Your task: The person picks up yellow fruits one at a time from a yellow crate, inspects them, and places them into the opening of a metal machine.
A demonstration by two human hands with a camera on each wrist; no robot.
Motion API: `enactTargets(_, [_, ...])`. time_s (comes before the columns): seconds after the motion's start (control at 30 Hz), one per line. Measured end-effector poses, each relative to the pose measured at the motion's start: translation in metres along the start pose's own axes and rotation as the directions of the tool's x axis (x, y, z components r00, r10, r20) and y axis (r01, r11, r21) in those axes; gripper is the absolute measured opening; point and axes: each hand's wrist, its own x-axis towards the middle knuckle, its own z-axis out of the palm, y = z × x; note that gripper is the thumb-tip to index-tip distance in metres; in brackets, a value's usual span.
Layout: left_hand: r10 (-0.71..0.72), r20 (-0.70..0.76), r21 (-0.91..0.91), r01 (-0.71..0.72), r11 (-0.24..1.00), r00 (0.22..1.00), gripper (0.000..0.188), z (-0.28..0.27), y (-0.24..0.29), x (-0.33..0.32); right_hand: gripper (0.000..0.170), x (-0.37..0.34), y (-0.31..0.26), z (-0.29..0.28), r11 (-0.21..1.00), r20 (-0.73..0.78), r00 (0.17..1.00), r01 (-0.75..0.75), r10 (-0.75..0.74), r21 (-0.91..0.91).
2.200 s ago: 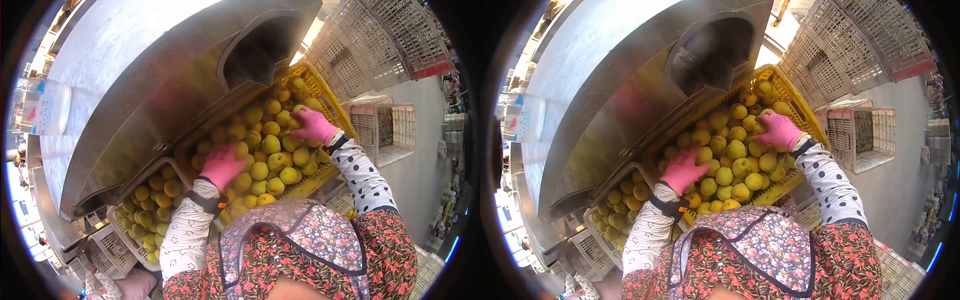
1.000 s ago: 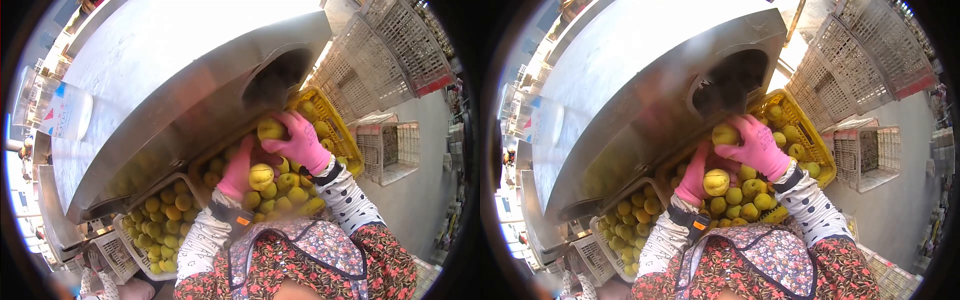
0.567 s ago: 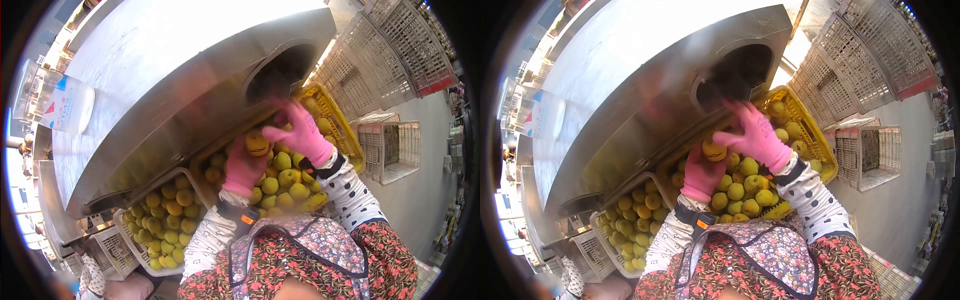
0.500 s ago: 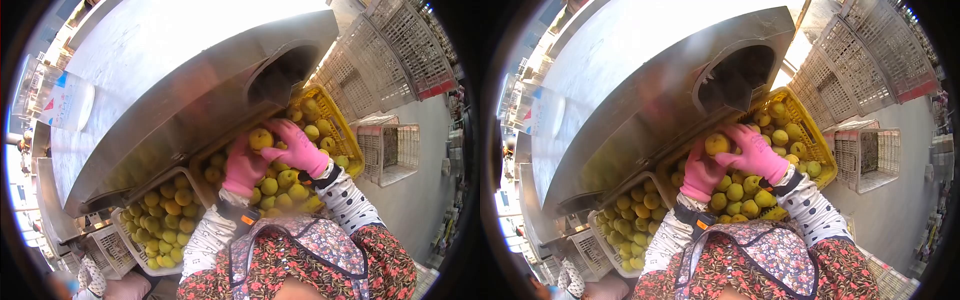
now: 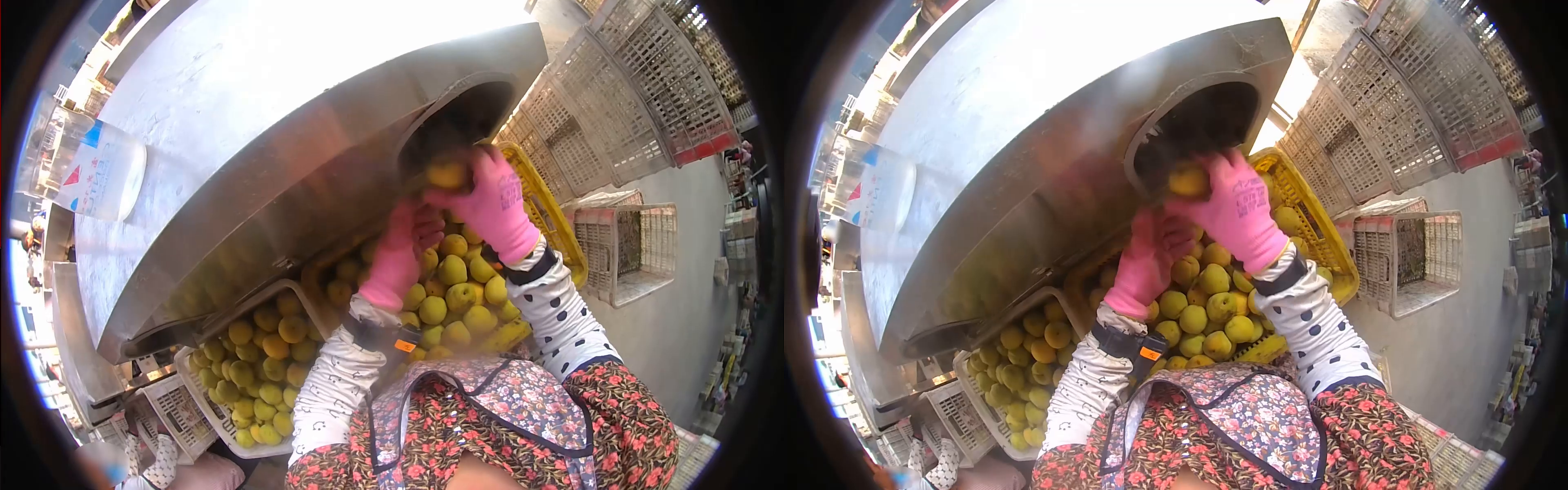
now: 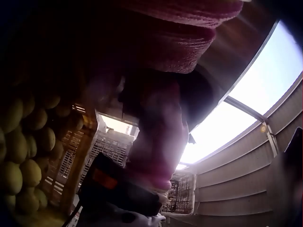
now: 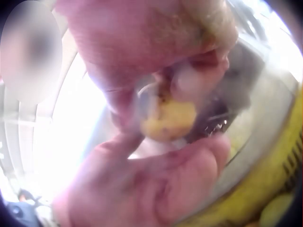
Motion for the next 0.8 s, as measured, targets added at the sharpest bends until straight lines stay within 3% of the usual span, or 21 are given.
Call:
enactTargets(0.07, [0.022,-0.123,0.222,0.006,0.975,0.992,0.049,-0.019,-0.009,-0.007,0.051,0.026,0.009,0.008,0.960,-0.060,0.990,-0.140,0.130,-0.241])
enactTargets(0.13, [0.063,-0.188,0.502,0.041,0.864,0.980,0.051,-0.034,-0.015,-0.020,0.050,0.022,0.030,0.034,0.974,-0.131,0.991,-0.040,0.010,-0.224])
enactTargets(0.2, [0.125,-0.199,0.776,0.078,0.626,0.972,0.052,-0.045,-0.020,-0.036,0.051,0.031,0.037,0.049,0.968,-0.164,0.985,0.002,-0.045,-0.250])
enactTargets(0.3, [0.102,-0.086,0.936,0.045,0.350,0.991,0.055,-0.050,-0.035,-0.059,0.051,0.046,0.035,0.061,0.939,-0.142,0.989,-0.005,-0.047,-0.344])
enactTargets(0.33, [0.060,0.022,0.983,-0.033,0.183,0.998,0.056,-0.055,-0.043,-0.068,0.052,0.060,0.041,0.064,0.925,-0.146,0.985,0.028,-0.090,-0.379])
enactTargets(0.4, [-0.048,0.224,0.961,-0.229,-0.156,0.973,0.060,-0.069,-0.057,-0.072,0.053,0.067,0.045,0.061,0.967,-0.264,0.955,0.066,-0.133,-0.247])
enactTargets(0.47, [-0.203,0.200,0.912,-0.258,-0.319,0.958,0.065,-0.057,-0.051,-0.080,0.054,0.029,0.044,0.040,0.989,-0.432,0.901,0.100,-0.044,0.107])
enactTargets(0.5, [-0.278,0.173,0.877,-0.276,-0.393,0.945,0.067,-0.053,-0.051,-0.085,0.054,0.003,0.043,0.035,0.994,-0.217,0.975,-0.022,0.045,0.106])
enactTargets(0.53, [-0.285,0.194,0.859,-0.302,-0.412,0.939,0.070,-0.055,-0.055,-0.087,0.055,-0.027,0.043,0.031,0.987,0.006,0.990,-0.142,0.142,0.075])
enactTargets(0.57, [-0.291,0.218,0.839,-0.331,-0.432,0.932,0.072,-0.058,-0.060,-0.085,0.055,-0.057,0.051,0.037,0.987,0.183,0.970,-0.150,0.159,-0.059])
enactTargets(0.67, [-0.290,0.217,0.802,-0.340,-0.491,0.932,0.075,-0.065,-0.071,-0.072,0.057,-0.116,0.071,0.076,0.925,0.593,0.743,-0.088,0.309,-0.370])
enactTargets(0.77, [-0.392,0.136,0.810,-0.330,-0.485,0.910,0.076,-0.058,-0.062,-0.061,0.066,-0.119,0.070,0.086,0.926,0.585,0.734,-0.163,0.345,-0.342])
enactTargets(0.8, [-0.446,0.106,0.816,-0.334,-0.471,0.889,0.077,-0.052,-0.056,-0.060,0.068,-0.118,0.070,0.078,0.954,0.581,0.756,-0.245,0.301,-0.175])
